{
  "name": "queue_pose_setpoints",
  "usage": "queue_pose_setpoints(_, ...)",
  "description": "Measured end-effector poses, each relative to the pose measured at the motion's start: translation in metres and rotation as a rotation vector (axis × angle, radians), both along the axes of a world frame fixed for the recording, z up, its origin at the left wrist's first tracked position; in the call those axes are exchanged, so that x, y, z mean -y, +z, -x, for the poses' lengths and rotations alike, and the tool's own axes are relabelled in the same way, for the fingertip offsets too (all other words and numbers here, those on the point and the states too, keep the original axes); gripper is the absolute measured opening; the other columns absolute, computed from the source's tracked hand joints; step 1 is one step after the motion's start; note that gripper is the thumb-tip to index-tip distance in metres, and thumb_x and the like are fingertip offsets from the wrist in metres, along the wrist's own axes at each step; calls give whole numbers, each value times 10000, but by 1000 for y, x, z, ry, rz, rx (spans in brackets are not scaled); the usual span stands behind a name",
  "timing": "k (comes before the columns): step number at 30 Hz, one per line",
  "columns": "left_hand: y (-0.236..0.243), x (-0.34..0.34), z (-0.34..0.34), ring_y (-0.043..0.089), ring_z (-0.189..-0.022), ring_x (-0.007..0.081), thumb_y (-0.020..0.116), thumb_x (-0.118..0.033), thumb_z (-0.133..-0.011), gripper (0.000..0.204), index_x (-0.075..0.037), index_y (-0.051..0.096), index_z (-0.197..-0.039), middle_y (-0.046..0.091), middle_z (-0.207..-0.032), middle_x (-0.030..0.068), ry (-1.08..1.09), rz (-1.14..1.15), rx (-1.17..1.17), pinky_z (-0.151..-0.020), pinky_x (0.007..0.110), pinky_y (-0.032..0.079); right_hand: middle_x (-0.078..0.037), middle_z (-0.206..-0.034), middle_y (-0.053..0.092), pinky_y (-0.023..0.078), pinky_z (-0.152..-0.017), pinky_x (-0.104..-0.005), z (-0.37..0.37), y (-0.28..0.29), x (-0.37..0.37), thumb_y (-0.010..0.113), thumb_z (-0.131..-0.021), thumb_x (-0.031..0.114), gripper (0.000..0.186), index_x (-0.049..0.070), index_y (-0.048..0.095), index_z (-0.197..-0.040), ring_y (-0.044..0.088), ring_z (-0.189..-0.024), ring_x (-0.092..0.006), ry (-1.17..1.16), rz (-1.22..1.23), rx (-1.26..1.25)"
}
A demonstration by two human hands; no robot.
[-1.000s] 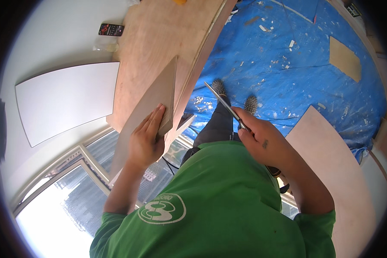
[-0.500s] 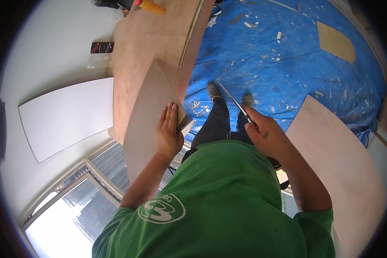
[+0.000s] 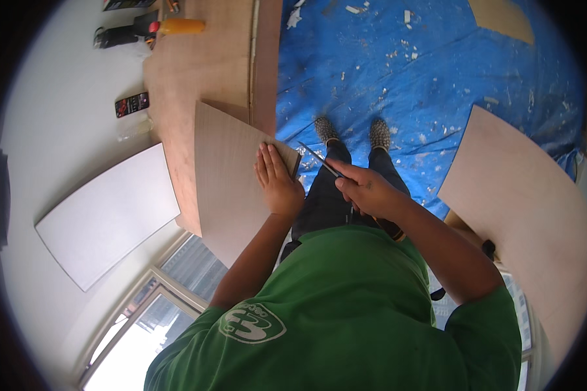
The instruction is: The person uses a chisel to trim the edges of a white rectangular board placed on a workbench. They repeatedly scrape along the board's edges, remove small wood shavings, and reposition the board to continue trimming different sides.
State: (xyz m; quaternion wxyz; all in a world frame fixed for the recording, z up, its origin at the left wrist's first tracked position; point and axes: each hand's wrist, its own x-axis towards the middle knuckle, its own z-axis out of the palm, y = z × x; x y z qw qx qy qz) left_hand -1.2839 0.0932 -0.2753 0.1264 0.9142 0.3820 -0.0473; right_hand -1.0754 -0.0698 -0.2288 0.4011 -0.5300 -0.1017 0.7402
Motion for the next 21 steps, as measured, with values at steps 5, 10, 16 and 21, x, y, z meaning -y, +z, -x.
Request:
queue_pose_setpoints(5,-54,5,-10,147,-1638,435,584,-30,-843,915,46,202,-1672,184,-1757,258,12,-33,-24,-1314,612,91,30,-804,552,504,-568,-247,20,-42,-4,511,-1124,203,563,185,384,-1672,521,-631,-45,-152,20,83)
queue_pose_setpoints(10,-92,-16,-20,139,-1639,431,645,-36,-797,1004,48,164,-1674,160,-1759,252,25,-120,-79,-1315,613,93,22,-767,542,479,-520,-244,14,-51,-4,529,-1122,205,553,217,408,-1662,498,-582,-53,-161,137,110)
queue_pose_setpoints(16,-99,-25,-23,126,-1643,432,663,-114,-859,976,31,158,-1681,155,-1760,258,44,-101,-98,-1310,628,73,5,-764,553,502,-545,-263,-4,-62,-7,536,-1125,209,552,225,409,-1662,521,-603,-67,-171,213,61)
queue_pose_setpoints(21,-82,-54,4,109,-1642,448,698,-411,-970,992,1,161,-1695,136,-1764,274,-52,135,80,-1293,655,34,-2,-808,610,541,-640,-289,-19,-79,-20,518,-1131,203,552,220,398,-1669,591,-679,-90,-130,127,34)
